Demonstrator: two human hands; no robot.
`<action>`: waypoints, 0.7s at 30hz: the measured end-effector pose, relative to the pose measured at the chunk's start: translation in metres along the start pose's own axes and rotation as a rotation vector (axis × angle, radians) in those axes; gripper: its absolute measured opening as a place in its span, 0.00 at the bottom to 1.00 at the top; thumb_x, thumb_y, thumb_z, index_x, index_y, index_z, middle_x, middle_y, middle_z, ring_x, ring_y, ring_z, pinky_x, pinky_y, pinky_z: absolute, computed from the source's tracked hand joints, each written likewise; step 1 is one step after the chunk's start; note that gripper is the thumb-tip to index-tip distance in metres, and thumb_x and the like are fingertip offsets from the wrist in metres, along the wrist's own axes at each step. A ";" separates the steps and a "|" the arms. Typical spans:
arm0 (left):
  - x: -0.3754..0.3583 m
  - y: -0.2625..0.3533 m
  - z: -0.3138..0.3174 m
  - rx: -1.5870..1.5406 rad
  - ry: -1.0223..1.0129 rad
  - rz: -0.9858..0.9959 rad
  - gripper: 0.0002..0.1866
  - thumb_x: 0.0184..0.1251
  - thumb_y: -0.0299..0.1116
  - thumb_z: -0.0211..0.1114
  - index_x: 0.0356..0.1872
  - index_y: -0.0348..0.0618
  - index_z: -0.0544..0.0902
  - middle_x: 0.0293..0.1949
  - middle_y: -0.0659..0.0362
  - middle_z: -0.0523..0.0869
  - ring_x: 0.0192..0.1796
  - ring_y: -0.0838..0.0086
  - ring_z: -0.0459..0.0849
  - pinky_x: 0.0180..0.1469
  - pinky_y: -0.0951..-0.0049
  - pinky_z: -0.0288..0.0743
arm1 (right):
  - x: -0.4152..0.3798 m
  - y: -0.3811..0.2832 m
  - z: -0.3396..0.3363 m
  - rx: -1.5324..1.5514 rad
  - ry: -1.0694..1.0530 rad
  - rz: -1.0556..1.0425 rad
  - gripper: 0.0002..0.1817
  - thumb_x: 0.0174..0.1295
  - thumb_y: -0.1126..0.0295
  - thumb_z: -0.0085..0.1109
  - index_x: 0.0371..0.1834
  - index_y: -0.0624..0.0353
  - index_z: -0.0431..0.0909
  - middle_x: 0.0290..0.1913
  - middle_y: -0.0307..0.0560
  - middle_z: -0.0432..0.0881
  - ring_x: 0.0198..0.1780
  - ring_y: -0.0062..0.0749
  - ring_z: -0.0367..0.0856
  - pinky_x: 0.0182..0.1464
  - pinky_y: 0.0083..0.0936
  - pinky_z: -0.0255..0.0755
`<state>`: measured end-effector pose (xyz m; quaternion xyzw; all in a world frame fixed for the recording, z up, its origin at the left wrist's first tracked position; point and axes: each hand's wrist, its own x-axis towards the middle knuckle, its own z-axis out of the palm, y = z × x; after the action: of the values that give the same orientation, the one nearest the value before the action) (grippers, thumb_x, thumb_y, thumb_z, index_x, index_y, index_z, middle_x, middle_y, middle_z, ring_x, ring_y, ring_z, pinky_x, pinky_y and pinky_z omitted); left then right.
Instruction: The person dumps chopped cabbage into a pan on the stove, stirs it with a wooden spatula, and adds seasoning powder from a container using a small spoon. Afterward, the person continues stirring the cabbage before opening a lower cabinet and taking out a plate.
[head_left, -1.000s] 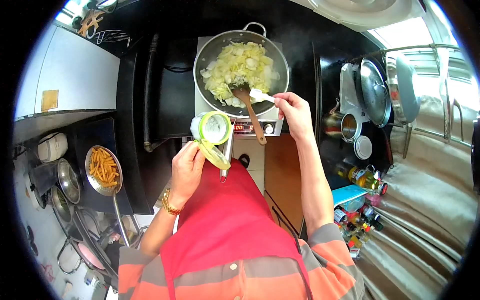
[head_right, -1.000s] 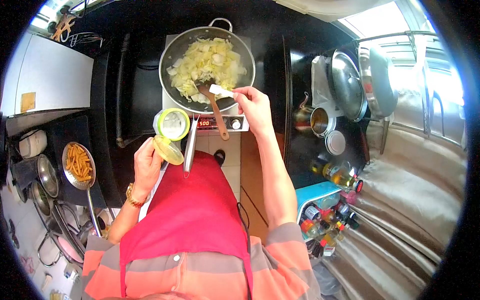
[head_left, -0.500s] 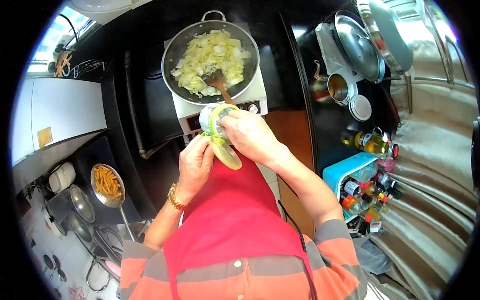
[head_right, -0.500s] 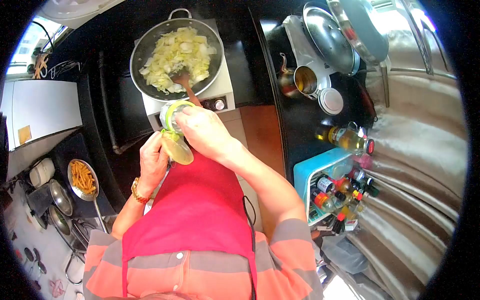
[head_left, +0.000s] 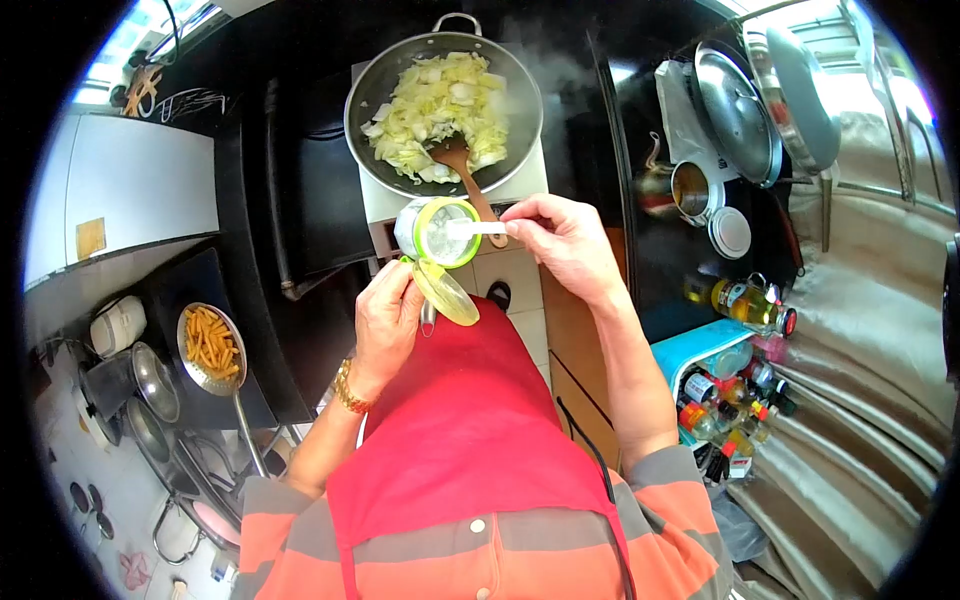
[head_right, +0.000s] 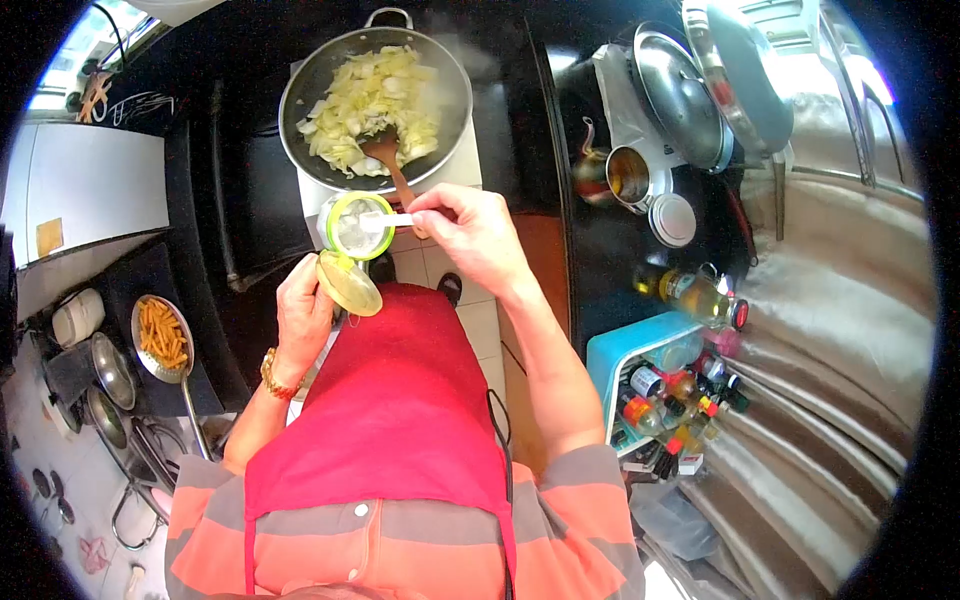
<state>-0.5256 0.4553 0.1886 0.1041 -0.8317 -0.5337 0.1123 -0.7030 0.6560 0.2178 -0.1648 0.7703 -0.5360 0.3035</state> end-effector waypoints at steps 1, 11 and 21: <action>0.001 -0.002 -0.003 -0.002 0.008 -0.003 0.07 0.80 0.28 0.67 0.45 0.33 0.83 0.34 0.49 0.82 0.35 0.53 0.82 0.39 0.62 0.76 | 0.002 -0.003 -0.001 0.040 -0.010 0.015 0.05 0.73 0.74 0.70 0.47 0.61 0.90 0.32 0.32 0.84 0.29 0.10 0.75 0.31 0.13 0.70; 0.000 -0.021 -0.023 -0.028 0.091 -0.092 0.06 0.79 0.26 0.66 0.44 0.33 0.84 0.35 0.48 0.83 0.35 0.54 0.82 0.39 0.62 0.76 | 0.074 0.012 -0.005 0.130 0.111 0.091 0.06 0.70 0.77 0.68 0.46 0.68 0.88 0.32 0.36 0.84 0.28 0.14 0.75 0.31 0.17 0.70; 0.002 -0.011 -0.025 -0.017 0.050 -0.159 0.07 0.78 0.28 0.68 0.46 0.32 0.85 0.35 0.49 0.84 0.35 0.55 0.83 0.41 0.63 0.77 | 0.074 0.030 -0.018 0.015 0.297 0.007 0.10 0.70 0.72 0.69 0.50 0.65 0.89 0.32 0.36 0.87 0.31 0.14 0.79 0.33 0.18 0.74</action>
<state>-0.5196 0.4289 0.1886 0.1819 -0.8131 -0.5454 0.0911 -0.7687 0.6379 0.1727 -0.0785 0.8034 -0.5592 0.1892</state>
